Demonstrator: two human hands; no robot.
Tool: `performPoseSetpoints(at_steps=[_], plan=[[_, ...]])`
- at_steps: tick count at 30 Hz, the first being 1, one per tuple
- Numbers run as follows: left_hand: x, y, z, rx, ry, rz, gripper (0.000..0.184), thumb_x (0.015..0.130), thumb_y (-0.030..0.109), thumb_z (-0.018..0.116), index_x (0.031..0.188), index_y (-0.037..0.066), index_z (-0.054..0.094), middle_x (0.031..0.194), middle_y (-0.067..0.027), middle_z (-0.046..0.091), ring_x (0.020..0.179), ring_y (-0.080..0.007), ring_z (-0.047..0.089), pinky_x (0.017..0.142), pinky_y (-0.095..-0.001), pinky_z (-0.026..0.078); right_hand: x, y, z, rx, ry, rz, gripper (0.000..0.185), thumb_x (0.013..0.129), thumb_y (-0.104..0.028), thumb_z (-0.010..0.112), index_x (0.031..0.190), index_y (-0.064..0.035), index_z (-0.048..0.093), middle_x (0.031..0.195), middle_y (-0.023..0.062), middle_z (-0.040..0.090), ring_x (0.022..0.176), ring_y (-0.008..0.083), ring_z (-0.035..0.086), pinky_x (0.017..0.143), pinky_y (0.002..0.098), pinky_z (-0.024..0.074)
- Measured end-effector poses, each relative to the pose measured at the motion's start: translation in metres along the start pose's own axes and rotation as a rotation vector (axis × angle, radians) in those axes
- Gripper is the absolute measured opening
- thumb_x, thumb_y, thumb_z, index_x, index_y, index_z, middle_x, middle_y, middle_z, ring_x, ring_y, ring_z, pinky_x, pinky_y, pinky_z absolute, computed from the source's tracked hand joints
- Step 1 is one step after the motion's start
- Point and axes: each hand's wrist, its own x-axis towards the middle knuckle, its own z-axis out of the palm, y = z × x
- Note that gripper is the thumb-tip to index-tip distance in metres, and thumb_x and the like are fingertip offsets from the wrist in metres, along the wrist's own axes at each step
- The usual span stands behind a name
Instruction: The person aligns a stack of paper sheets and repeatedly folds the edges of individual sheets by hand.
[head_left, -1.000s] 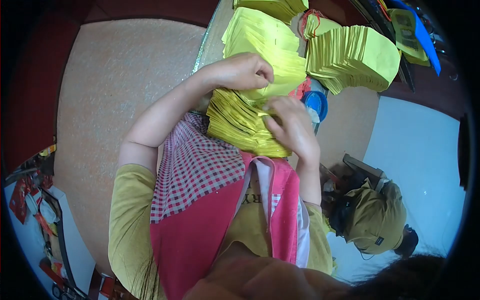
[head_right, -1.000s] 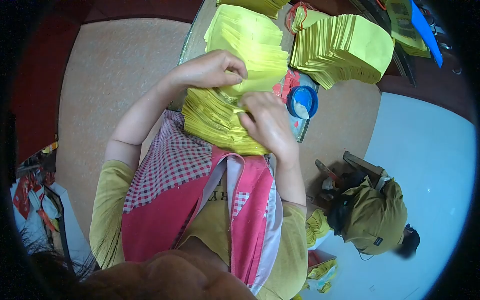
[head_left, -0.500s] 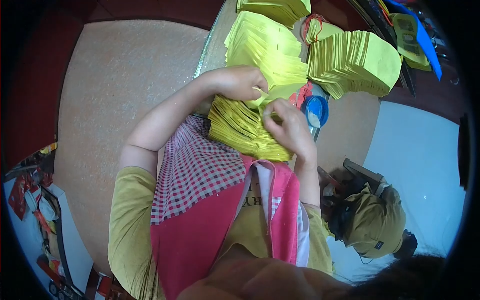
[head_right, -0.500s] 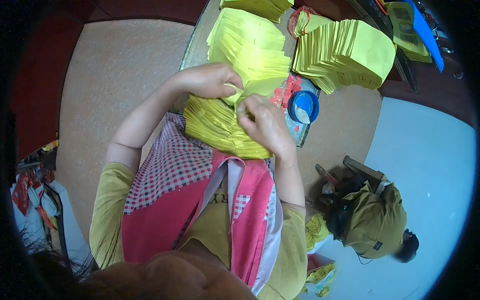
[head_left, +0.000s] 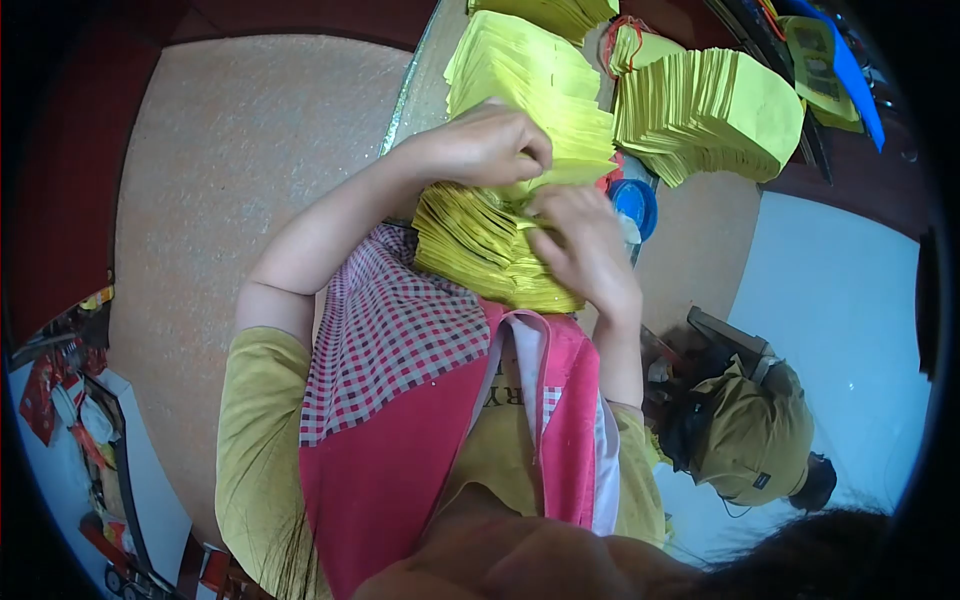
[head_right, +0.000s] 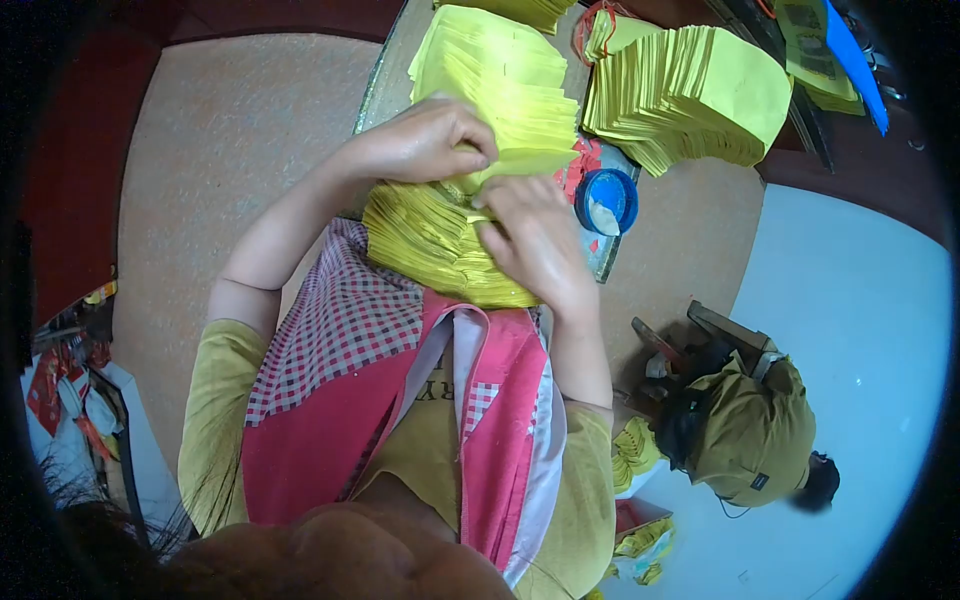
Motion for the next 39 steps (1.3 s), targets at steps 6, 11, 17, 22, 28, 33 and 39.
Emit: performPoseSetpoints(at_steps=[6,11,17,22,28,33,39], plan=[[-0.001,0.020,-0.022,-0.289,0.126,-0.172,0.017,0.087,0.013,0.067,0.100,0.002,0.071,0.089,-0.0053,0.072,0.079,-0.0117,0.066,0.070,-0.0285,0.052,0.003,0.005,0.002,0.201,-0.052,0.134,0.024,0.081,-0.015,0.070,0.098,-0.0007,0.062,0.113,0.0158,0.065,0.108,0.0365,0.061,0.089,0.0432,0.0503],[-0.010,0.009,-0.025,-0.396,-0.446,-0.272,0.027,0.088,0.013,0.066,0.111,-0.001,0.067,0.089,-0.0096,0.073,0.081,-0.0147,0.067,0.073,-0.0301,0.053,0.008,0.010,0.010,0.153,0.054,0.164,0.016,0.082,-0.012,0.068,0.091,-0.0003,0.062,0.114,0.0172,0.064,0.107,0.0366,0.062,0.089,0.0425,0.0508],[-0.008,-0.005,-0.006,-0.223,-0.292,-0.200,0.026,0.086,0.015,0.063,0.105,-0.003,0.066,0.085,-0.0169,0.070,0.078,-0.0227,0.067,0.073,-0.0366,0.051,0.004,0.003,0.012,0.143,0.076,0.063,0.008,0.082,-0.008,0.066,0.085,-0.0041,0.060,0.088,0.0110,0.065,0.086,0.0312,0.065,0.094,0.0416,0.0492],[-0.005,0.016,-0.013,-0.226,-0.457,-0.228,0.022,0.087,0.016,0.065,0.099,-0.003,0.066,0.076,-0.0121,0.067,0.071,-0.0177,0.063,0.067,-0.0330,0.050,0.009,0.019,0.017,0.162,0.102,0.159,0.013,0.083,-0.011,0.069,0.087,-0.0067,0.057,0.075,0.0063,0.064,0.075,0.0276,0.066,0.114,0.0541,0.0290],[-0.002,0.005,-0.011,-0.294,-0.447,-0.266,0.020,0.087,0.016,0.066,0.096,-0.002,0.067,0.073,-0.0091,0.066,0.068,-0.0141,0.061,0.066,-0.0302,0.049,0.003,0.009,-0.003,-0.122,0.277,0.023,0.012,0.083,-0.009,0.067,0.094,-0.0094,0.062,0.085,0.0062,0.068,0.085,0.0250,0.067,0.110,0.0512,0.0324],[0.014,-0.007,0.003,-0.145,-0.058,-0.158,0.021,0.087,0.016,0.066,0.099,0.000,0.070,0.077,-0.0081,0.068,0.073,-0.0129,0.064,0.072,-0.0283,0.052,-0.003,0.000,0.004,-0.057,-0.051,0.052,0.019,0.080,-0.012,0.068,0.098,-0.0081,0.065,0.100,0.0085,0.068,0.101,0.0285,0.063,0.104,0.0473,0.0407],[0.003,0.021,-0.035,-0.668,-0.068,-0.239,0.023,0.088,0.014,0.068,0.102,-0.004,0.069,0.086,-0.0084,0.071,0.085,-0.0101,0.066,0.076,-0.0266,0.052,0.003,0.014,0.007,0.171,-0.029,0.176,0.026,0.082,-0.019,0.072,0.099,-0.0011,0.064,0.115,0.0169,0.066,0.111,0.0356,0.061,0.095,0.0416,0.0487]])
